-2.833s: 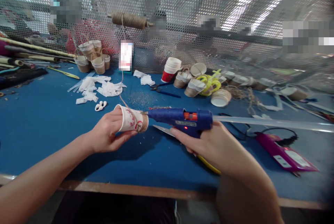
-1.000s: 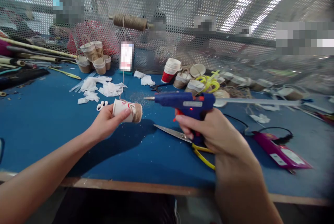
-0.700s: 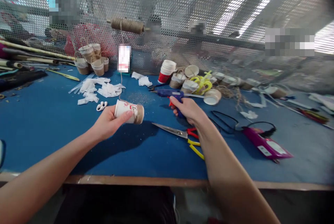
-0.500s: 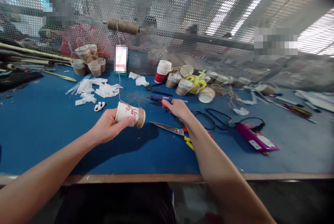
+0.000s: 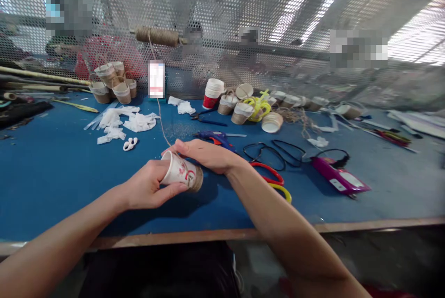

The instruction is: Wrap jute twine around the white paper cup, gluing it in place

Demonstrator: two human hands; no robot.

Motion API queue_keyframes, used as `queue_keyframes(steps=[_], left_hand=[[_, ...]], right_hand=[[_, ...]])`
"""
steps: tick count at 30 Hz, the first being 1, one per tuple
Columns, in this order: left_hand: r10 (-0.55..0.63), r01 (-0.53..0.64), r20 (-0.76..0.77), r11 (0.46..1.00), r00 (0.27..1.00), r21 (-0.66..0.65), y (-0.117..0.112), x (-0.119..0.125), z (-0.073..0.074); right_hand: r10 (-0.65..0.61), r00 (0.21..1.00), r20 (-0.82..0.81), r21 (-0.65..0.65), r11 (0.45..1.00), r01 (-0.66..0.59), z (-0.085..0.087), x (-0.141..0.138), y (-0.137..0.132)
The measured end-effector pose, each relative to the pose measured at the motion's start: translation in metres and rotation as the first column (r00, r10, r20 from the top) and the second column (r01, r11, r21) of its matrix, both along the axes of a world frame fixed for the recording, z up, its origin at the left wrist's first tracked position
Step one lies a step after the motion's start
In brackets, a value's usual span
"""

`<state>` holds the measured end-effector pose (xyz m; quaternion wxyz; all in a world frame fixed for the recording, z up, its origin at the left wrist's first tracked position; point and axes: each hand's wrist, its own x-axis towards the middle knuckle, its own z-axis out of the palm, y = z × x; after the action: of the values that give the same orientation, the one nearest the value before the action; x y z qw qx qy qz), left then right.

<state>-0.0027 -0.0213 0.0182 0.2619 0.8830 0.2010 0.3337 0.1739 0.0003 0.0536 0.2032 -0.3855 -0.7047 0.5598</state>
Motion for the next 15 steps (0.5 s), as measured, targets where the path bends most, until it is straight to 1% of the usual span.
queue_keyframes(steps=[2, 4, 6, 7, 8, 9, 11, 13, 15], left_hand=[[-0.002, 0.002, 0.007, 1.0, 1.0, -0.016, -0.001, 0.0, 0.001], [-0.002, 0.003, 0.02, 0.997, 1.0, -0.079, -0.001, 0.0, 0.001], [0.005, 0.001, 0.029, 0.982, 1.0, -0.191, -0.001, 0.001, 0.0], [0.021, -0.009, 0.041, 0.963, 0.999, -0.27, 0.0, 0.001, 0.0], [0.046, -0.019, 0.067, 0.933, 0.997, -0.36, 0.001, 0.001, -0.001], [0.073, -0.019, 0.103, 0.892, 0.992, -0.452, 0.002, 0.001, -0.002], [0.134, 0.009, 0.186, 0.791, 0.973, -0.612, 0.005, 0.002, -0.003], [0.176, 0.054, 0.244, 0.698, 0.954, -0.714, 0.008, 0.003, -0.004], [0.203, 0.078, 0.263, 0.633, 0.943, -0.77, 0.009, 0.003, -0.004]], right_hand=[[-0.101, 0.982, -0.158, -0.079, 0.993, 0.089, -0.003, -0.001, -0.001], [-0.2, 0.937, -0.288, -0.135, 0.977, 0.167, -0.005, 0.002, -0.003], [-0.257, 0.895, -0.365, -0.162, 0.964, 0.21, -0.005, 0.005, -0.006], [-0.278, 0.879, -0.386, -0.153, 0.959, 0.237, -0.004, 0.007, -0.007], [-0.299, 0.863, -0.407, -0.132, 0.954, 0.268, -0.003, 0.008, -0.009], [-0.316, 0.846, -0.429, -0.101, 0.948, 0.303, -0.002, 0.009, -0.01], [-0.341, 0.813, -0.471, -0.025, 0.927, 0.374, 0.0, 0.01, -0.012], [-0.363, 0.781, -0.508, 0.036, 0.897, 0.44, 0.002, 0.011, -0.013], [-0.391, 0.76, -0.52, 0.074, 0.865, 0.496, 0.003, 0.012, -0.013]])
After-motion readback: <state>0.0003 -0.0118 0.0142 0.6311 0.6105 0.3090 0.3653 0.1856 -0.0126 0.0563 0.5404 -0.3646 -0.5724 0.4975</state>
